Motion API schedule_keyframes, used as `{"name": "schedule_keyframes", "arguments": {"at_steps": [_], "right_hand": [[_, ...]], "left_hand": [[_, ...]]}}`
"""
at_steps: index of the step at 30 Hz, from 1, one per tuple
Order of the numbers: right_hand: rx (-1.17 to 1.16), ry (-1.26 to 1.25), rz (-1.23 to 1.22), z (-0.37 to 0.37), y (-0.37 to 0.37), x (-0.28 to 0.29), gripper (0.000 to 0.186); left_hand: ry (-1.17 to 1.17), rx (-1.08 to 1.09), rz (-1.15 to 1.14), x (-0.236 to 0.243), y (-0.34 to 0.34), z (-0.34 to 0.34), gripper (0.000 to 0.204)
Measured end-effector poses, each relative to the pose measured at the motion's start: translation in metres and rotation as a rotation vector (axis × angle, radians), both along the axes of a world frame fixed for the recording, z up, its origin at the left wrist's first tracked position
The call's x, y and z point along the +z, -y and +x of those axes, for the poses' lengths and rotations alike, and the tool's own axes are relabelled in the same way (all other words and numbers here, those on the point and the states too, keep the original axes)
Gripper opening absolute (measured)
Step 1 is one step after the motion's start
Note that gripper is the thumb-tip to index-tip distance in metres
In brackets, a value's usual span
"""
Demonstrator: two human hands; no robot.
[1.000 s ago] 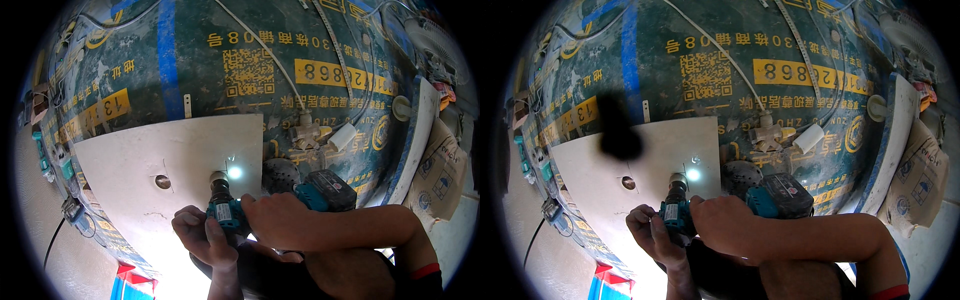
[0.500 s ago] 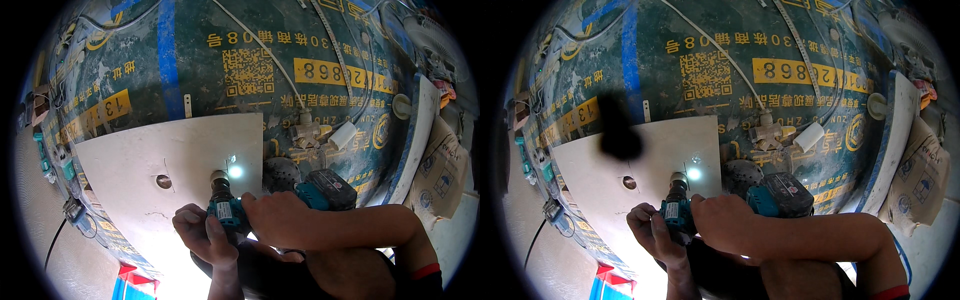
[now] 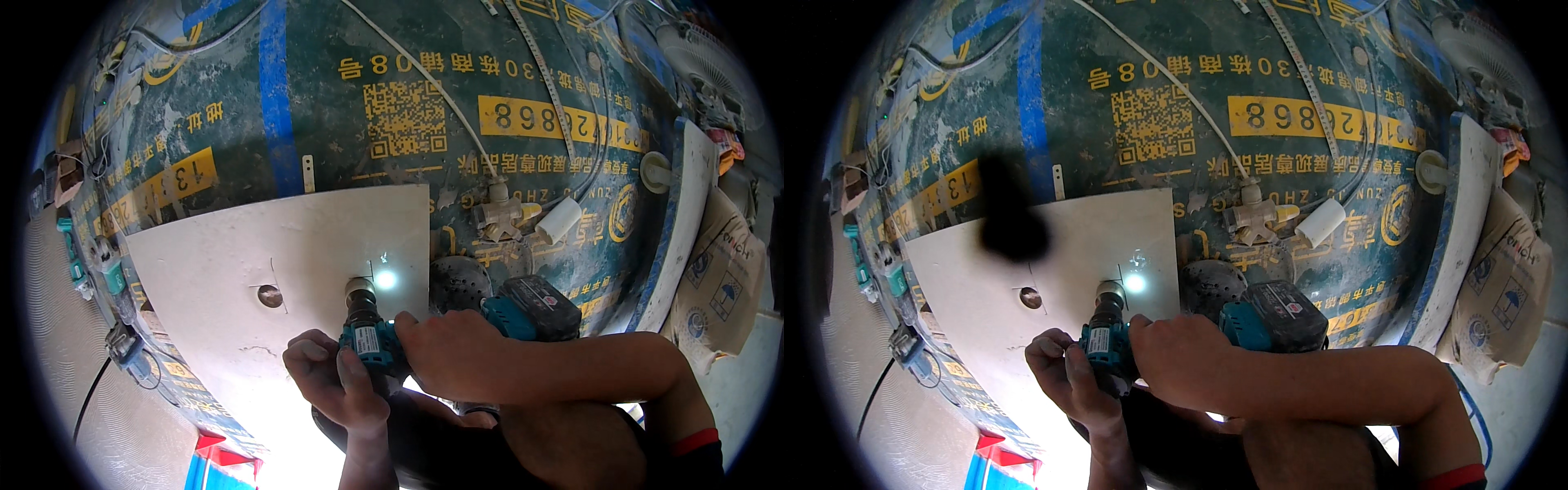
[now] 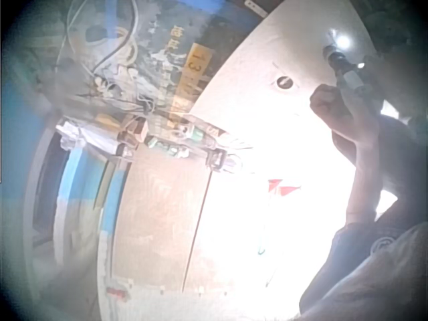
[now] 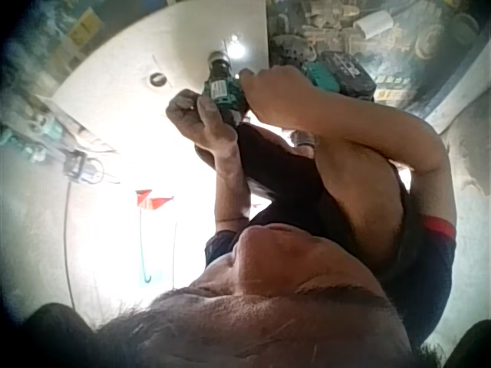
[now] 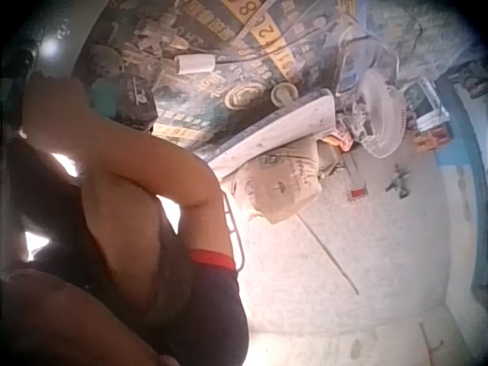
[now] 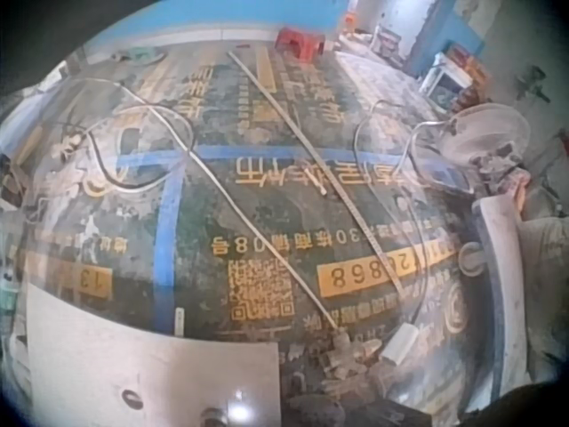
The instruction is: The person holds a cordless drill and uses a hole saw attachment to drill a circular opening into a white rectangular panel, applying water from a bottle to the drill bit during the process.
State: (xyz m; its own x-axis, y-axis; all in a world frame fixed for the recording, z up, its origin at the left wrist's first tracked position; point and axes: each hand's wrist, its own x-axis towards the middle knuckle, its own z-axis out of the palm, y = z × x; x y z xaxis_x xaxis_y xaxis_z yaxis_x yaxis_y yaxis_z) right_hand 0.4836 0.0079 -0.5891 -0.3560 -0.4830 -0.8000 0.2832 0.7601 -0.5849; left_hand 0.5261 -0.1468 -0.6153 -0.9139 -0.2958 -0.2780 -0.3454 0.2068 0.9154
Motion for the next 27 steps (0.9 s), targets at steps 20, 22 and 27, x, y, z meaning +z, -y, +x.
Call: {"name": "schedule_keyframes", "arguments": {"at_steps": [20, 22, 27], "right_hand": [[-0.035, -0.064, -0.004, 0.0093, -0.0008, -0.0045, 0.034], [-0.025, -0.08, -0.008, 0.009, -0.0013, -0.0035, 0.035], [-0.01, -0.065, -0.008, 0.0048, -0.0023, -0.001, 0.04]], "left_hand": [[-0.006, -0.067, -0.055, 0.0008, -0.0004, 0.0007, 0.021], [-0.004, -0.059, -0.054, 0.0013, -0.0016, 0.0003, 0.021], [0.006, -0.062, -0.051, 0.0018, -0.0014, 0.0008, 0.021]]}}
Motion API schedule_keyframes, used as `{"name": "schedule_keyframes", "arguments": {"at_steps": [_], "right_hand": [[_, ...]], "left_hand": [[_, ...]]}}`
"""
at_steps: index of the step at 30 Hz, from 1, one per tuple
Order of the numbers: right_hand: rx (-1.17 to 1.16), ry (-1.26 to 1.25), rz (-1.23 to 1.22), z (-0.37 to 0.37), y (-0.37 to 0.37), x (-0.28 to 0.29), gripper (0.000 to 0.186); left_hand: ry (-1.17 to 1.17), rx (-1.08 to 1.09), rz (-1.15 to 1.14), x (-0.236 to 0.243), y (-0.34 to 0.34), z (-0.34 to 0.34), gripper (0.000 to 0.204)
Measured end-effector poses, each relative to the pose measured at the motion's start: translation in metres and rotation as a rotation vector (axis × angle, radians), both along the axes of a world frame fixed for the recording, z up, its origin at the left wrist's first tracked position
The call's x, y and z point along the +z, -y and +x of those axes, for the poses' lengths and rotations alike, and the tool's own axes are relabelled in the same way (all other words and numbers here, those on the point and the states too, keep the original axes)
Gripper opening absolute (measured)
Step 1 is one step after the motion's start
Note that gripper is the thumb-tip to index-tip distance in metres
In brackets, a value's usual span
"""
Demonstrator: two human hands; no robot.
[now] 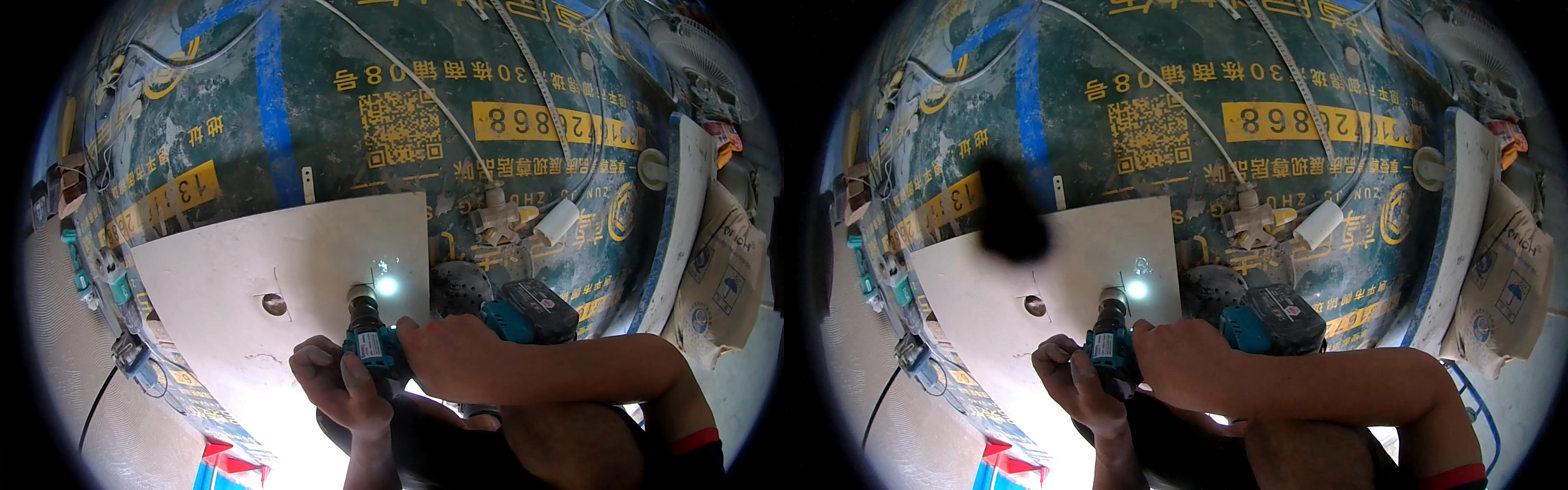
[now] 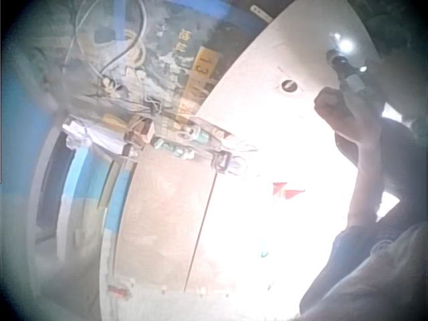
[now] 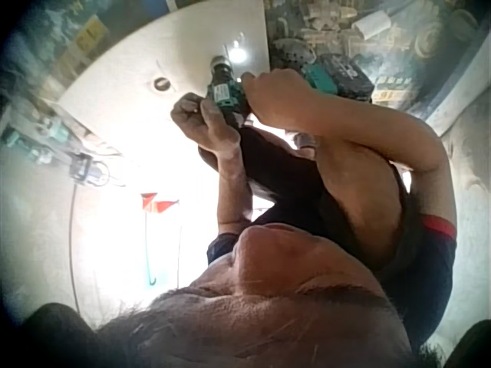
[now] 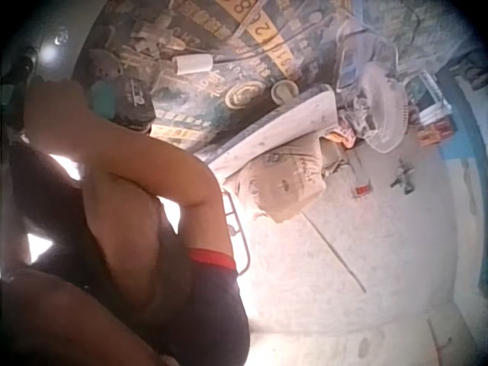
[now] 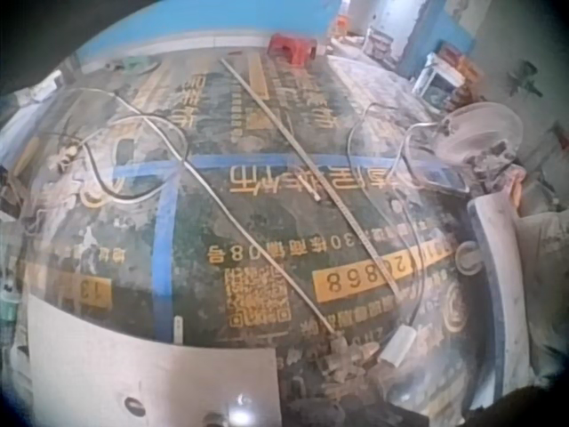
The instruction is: The person holds a cordless drill and uses a hole saw attachment to drill a circular opening into a white rectangular panel, applying water from a bottle to the drill bit during the process.
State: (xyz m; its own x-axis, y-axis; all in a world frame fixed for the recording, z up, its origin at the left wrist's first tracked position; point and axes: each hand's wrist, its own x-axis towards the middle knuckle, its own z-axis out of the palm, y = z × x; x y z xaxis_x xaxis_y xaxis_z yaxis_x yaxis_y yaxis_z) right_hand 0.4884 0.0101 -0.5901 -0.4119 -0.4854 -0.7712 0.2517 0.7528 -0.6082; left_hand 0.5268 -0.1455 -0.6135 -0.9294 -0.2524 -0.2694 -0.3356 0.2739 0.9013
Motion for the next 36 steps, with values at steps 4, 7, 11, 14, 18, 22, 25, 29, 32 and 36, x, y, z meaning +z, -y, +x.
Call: {"name": "schedule_keyframes", "arguments": {"at_steps": [4, 7, 11, 14, 18, 22, 25, 29, 32, 36], "right_hand": [[0.003, 0.029, -0.006, -0.001, 0.0, 0.001, 0.044], [-0.018, 0.046, -0.005, -0.002, 0.001, 0.002, 0.027], [-0.028, 0.044, 0.006, 0.001, 0.001, 0.001, 0.027], [-0.01, 0.035, 0.006, 0.0, 0.002, 0.001, 0.027], [-0.001, 0.045, 0.018, -0.003, 0.004, 0.003, 0.028], [-0.005, 0.061, 0.016, -0.005, 0.005, 0.004, 0.029], [-0.003, 0.042, 0.017, -0.006, 0.005, 0.004, 0.03], [-0.004, 0.036, 0.016, -0.007, 0.006, 0.003, 0.03], [0.016, 0.034, 0.022, -0.009, 0.007, 0.002, 0.03], [0.039, 0.041, 0.02, -0.011, 0.007, 0.002, 0.03]], "left_hand": [[-0.002, -0.007, -0.014, 0.0, 0.0, 0.0, 0.02], [-0.018, -0.005, 0.012, -0.001, 0.001, 0.0, 0.019], [-0.029, 0.003, 0.016, -0.002, 0.001, 0.001, 0.018], [-0.018, 0.017, 0.044, -0.001, 0.001, 0.001, 0.017], [-0.005, 0.02, 0.021, 0.0, 0.003, 0.001, 0.017], [0.005, 0.057, 0.063, 0.0, 0.002, 0.001, 0.02], [-0.007, 0.048, 0.039, -0.003, 0.004, 0.004, 0.018], [-0.018, 0.05, 0.022, -0.003, 0.005, 0.003, 0.016], [-0.011, 0.062, 0.016, -0.001, 0.003, 0.001, 0.014], [-0.009, 0.083, 0.041, -0.001, 0.001, 0.001, 0.012]]}}
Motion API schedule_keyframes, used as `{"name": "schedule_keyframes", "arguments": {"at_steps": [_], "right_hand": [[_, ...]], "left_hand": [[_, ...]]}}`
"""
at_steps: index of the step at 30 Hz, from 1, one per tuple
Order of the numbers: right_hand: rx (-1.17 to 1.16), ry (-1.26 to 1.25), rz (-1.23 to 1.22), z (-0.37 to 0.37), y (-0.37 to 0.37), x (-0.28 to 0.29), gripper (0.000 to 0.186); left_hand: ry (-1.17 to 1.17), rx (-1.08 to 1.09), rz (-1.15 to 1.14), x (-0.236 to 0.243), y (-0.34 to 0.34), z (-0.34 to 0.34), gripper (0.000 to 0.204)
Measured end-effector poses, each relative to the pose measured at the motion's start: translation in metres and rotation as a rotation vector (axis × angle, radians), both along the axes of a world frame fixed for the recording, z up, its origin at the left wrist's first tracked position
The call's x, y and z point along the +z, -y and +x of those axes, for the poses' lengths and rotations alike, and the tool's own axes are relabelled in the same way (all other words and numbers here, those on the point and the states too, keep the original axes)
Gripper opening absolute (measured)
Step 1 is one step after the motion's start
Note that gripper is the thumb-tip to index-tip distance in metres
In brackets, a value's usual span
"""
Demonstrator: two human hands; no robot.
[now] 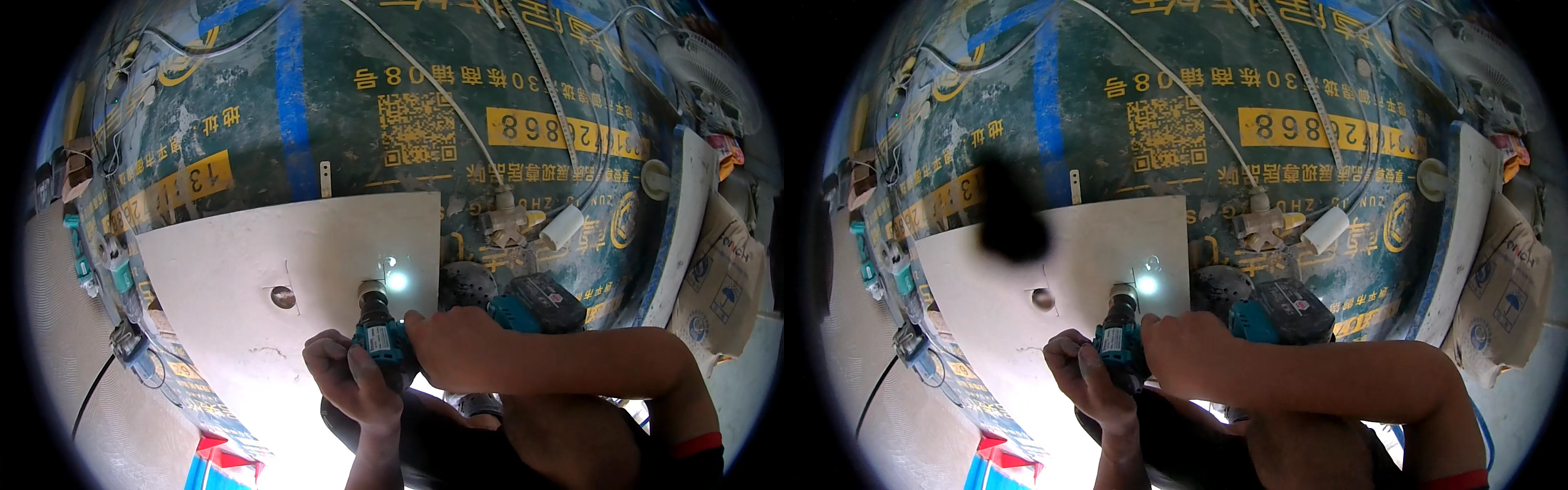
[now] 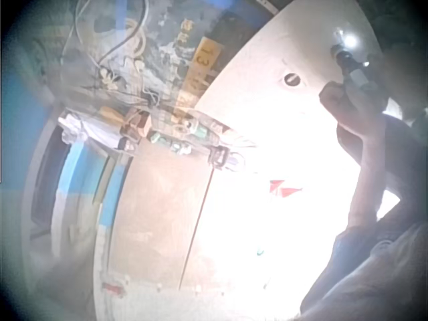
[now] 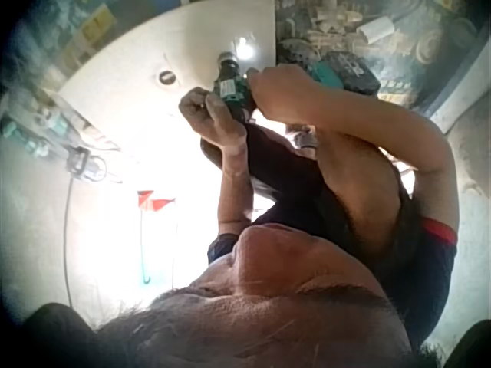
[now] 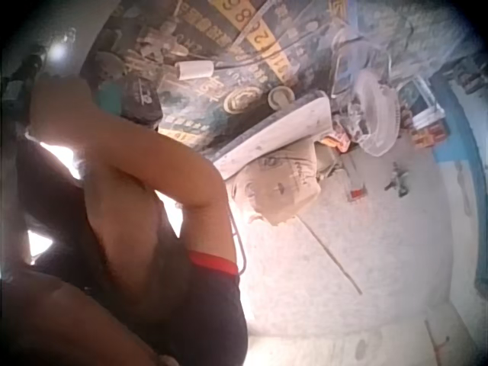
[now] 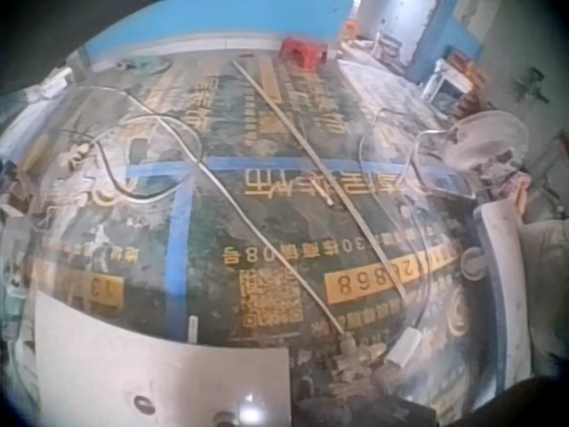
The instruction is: The person holds a cordless drill and uses a hole saw attachment to drill a circular opening into a white rectangular panel, applying water from a bottle to the drill bit during the process.
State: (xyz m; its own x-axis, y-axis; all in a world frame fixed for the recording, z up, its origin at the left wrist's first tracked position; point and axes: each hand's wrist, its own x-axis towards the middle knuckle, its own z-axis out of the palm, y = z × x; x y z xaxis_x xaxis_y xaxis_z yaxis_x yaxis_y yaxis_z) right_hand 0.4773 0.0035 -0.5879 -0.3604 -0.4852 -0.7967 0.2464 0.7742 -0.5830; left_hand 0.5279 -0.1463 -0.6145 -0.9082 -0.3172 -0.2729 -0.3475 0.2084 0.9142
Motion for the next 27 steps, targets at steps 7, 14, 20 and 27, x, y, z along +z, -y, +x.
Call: {"name": "schedule_keyframes", "arguments": {"at_steps": [7, 14, 20, 27], "right_hand": [[0.051, -0.034, 0.009, 0.0007, 0.0015, -0.0037, 0.032], [0.054, -0.025, 0.029, -0.0006, 0.0051, -0.0027, 0.034], [0.065, -0.051, 0.04, -0.0023, 0.0062, -0.0001, 0.034], [0.094, -0.048, 0.035, -0.0036, 0.0081, -0.002, 0.035]], "left_hand": [[0.001, -0.024, -0.023, 0.0019, 0.0002, -0.0024, 0.01], [0.007, -0.054, -0.041, 0.0011, 0.0024, -0.002, 0.008], [0.002, -0.07, -0.07, -0.0021, 0.0037, -0.0005, 0.01], [0.011, -0.078, -0.095, -0.0006, 0.0061, -0.0004, 0.011]]}}
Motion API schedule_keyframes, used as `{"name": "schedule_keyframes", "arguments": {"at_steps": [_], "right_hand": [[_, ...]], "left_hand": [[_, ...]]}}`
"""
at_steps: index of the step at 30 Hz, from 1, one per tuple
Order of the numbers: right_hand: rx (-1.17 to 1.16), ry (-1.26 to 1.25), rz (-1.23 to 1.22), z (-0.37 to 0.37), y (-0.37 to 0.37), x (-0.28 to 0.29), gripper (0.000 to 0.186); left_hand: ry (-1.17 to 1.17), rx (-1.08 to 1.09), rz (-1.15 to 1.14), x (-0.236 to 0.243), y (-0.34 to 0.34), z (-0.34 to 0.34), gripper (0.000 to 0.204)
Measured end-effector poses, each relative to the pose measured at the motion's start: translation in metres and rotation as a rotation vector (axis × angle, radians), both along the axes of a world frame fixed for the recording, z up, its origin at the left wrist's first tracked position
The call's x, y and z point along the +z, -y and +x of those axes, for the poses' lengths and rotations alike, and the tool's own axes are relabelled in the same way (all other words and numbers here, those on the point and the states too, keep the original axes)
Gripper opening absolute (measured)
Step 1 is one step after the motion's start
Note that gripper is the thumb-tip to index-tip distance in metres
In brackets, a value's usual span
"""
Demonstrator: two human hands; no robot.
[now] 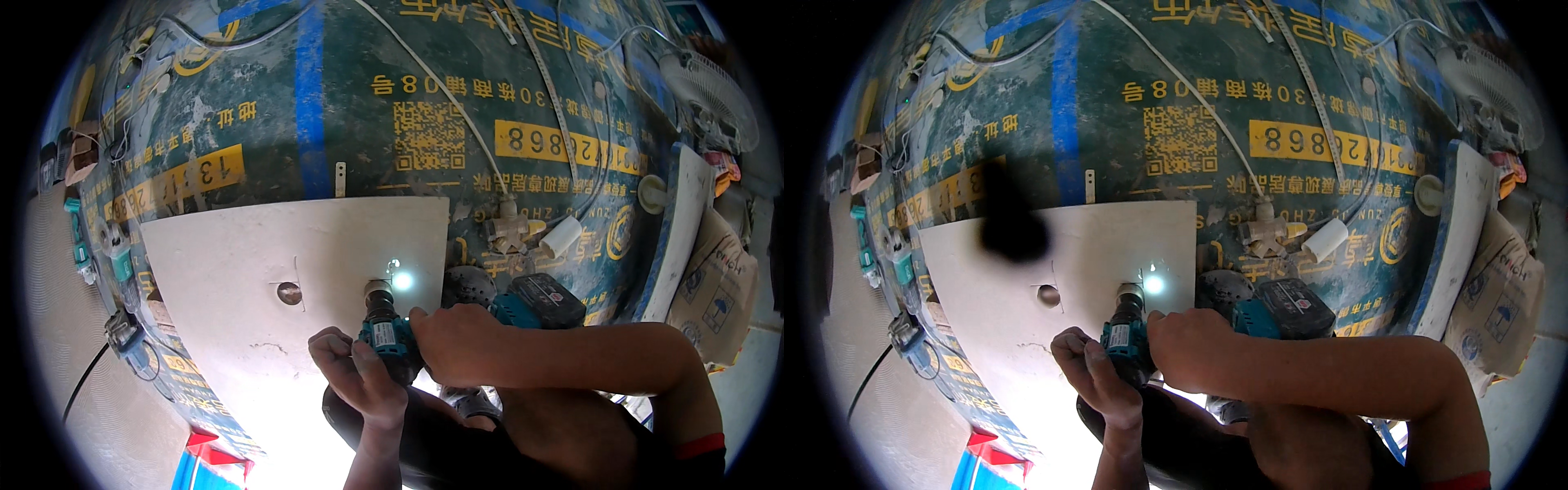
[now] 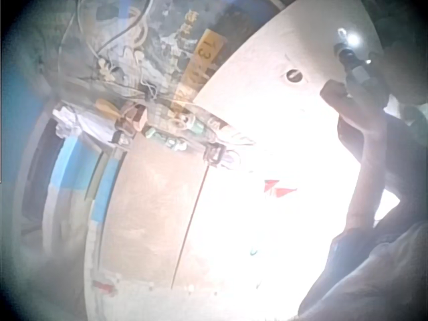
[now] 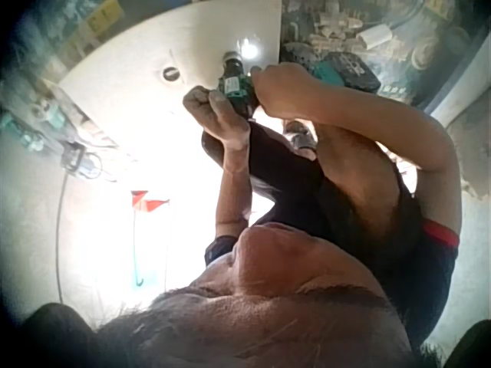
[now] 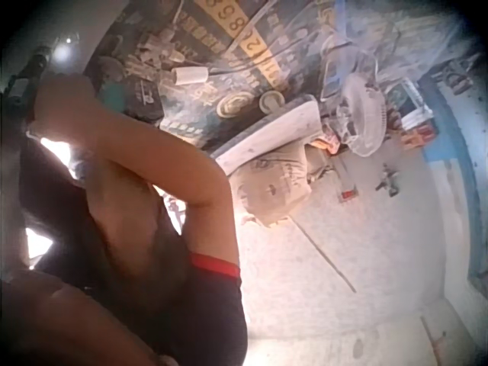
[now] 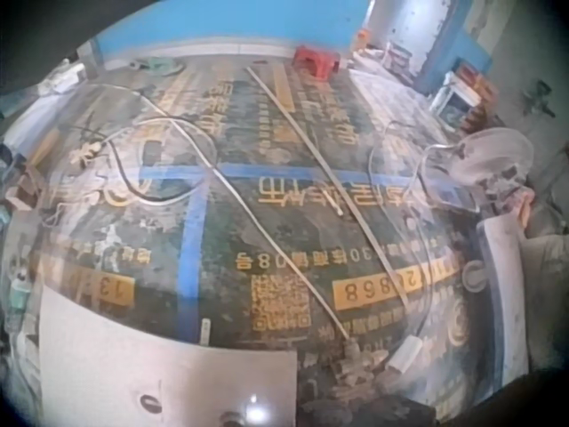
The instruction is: The person holds a cordless drill and uses a hole saw attachment to drill a circular opening into a white rectangular panel, applying water from a bottle to the drill bit during the process.
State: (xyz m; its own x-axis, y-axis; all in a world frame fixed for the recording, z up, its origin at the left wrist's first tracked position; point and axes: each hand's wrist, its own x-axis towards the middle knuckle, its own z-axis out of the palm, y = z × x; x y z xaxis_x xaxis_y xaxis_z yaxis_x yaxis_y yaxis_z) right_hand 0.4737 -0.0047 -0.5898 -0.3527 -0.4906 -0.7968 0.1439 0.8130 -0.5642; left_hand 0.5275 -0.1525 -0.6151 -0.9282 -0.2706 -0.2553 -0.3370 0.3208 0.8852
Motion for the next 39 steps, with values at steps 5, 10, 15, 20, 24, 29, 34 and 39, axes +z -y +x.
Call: {"name": "schedule_keyframes", "arguments": {"at_steps": [5, 10, 15, 20, 24, 29, 34, 39], "right_hand": [[0.024, -0.007, 0.013, 0.001, 0.002, -0.002, 0.036], [0.019, -0.004, 0.028, 0.0, 0.003, 0.0, 0.036], [0.047, 0.037, 0.07, -0.004, 0.005, 0.002, 0.037], [0.077, -0.009, 0.133, -0.002, 0.01, 0.002, 0.038], [0.154, -0.013, 0.185, -0.01, 0.015, 0.008, 0.034], [0.204, -0.068, 0.192, 0.0, 0.018, -0.004, 0.035], [0.384, -0.169, 0.14, 0.002, 0.02, -0.011, 0.04], [0.438, -0.17, 0.155, -0.001, 0.024, -0.002, 0.038]], "left_hand": [[0.006, 0.021, -0.006, 0.0, 0.001, 0.001, 0.01], [-0.019, 0.034, -0.028, -0.003, 0.002, 0.004, 0.011], [-0.008, 0.068, -0.059, -0.003, 0.0, 0.005, 0.012], [0.004, 0.118, -0.033, -0.003, -0.001, 0.007, 0.015], [-0.056, 0.051, -0.256, 0.006, -0.003, -0.002, 0.019], [-0.03, -0.066, -0.556, 0.022, 0.006, -0.015, 0.025], [-0.027, -0.323, -0.601, 0.03, 0.002, -0.022, 0.037], [0.073, -0.304, -0.495, 0.032, -0.003, -0.026, 0.036]]}}
